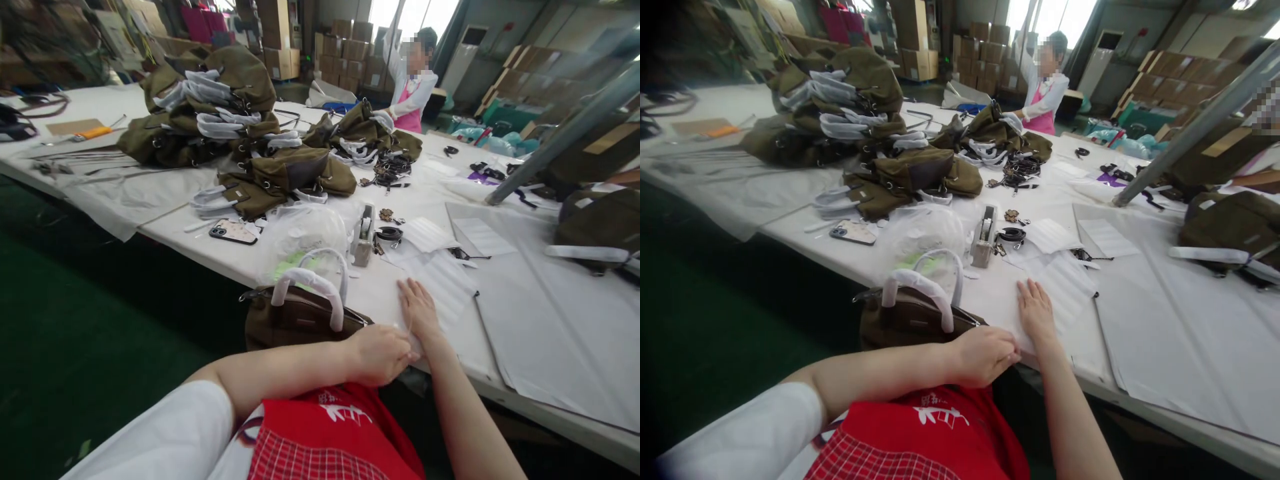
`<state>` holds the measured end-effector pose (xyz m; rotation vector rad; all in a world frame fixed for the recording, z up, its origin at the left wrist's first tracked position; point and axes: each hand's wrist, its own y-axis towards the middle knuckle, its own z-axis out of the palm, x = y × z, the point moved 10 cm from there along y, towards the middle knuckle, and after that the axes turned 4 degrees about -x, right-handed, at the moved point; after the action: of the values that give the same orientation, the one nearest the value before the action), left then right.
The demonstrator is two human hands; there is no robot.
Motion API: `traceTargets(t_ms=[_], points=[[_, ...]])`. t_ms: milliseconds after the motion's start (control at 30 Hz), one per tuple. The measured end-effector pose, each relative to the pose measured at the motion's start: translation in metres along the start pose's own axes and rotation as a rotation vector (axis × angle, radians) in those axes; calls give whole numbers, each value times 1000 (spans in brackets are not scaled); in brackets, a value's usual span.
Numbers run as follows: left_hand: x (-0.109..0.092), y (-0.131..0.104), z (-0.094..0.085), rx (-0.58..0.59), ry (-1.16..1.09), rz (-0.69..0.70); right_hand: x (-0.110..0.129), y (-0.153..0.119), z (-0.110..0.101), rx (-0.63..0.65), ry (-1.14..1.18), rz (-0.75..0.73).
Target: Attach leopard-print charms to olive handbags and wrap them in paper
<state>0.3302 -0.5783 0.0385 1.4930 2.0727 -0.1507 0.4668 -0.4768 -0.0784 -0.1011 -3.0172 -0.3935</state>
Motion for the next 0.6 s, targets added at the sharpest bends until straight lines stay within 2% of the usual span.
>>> traceTargets(t_ms=[67, 133, 267, 333, 400, 467, 500, 533, 600], points=[[-15, -27, -26, -88, -158, 57, -1, 1, -1, 11, -8, 17], [-16, -55, -43, -117, -237, 30, 0, 1, -4, 27, 3, 34], [10, -112, -62, -142, -189, -128, 4, 3, -24, 26, 47, 76], [22, -141, -83, -269, -147, -167, 17, 4, -52, -69, 109, 89], [42, -175, -117, -495, -51, -291, 41, 0, -90, -207, 240, 74], [65, -209, -148, -680, 142, -463, 78, -5, -120, -265, 443, 28], [76, -221, -159, -728, 228, -529, 101, -8, -128, -233, 557, -10], [86, -229, -167, -749, 280, -572, 127, -11, -128, -149, 645, -56], [109, -237, -174, -748, 278, -628, 181, -23, -112, 119, 712, -158]])
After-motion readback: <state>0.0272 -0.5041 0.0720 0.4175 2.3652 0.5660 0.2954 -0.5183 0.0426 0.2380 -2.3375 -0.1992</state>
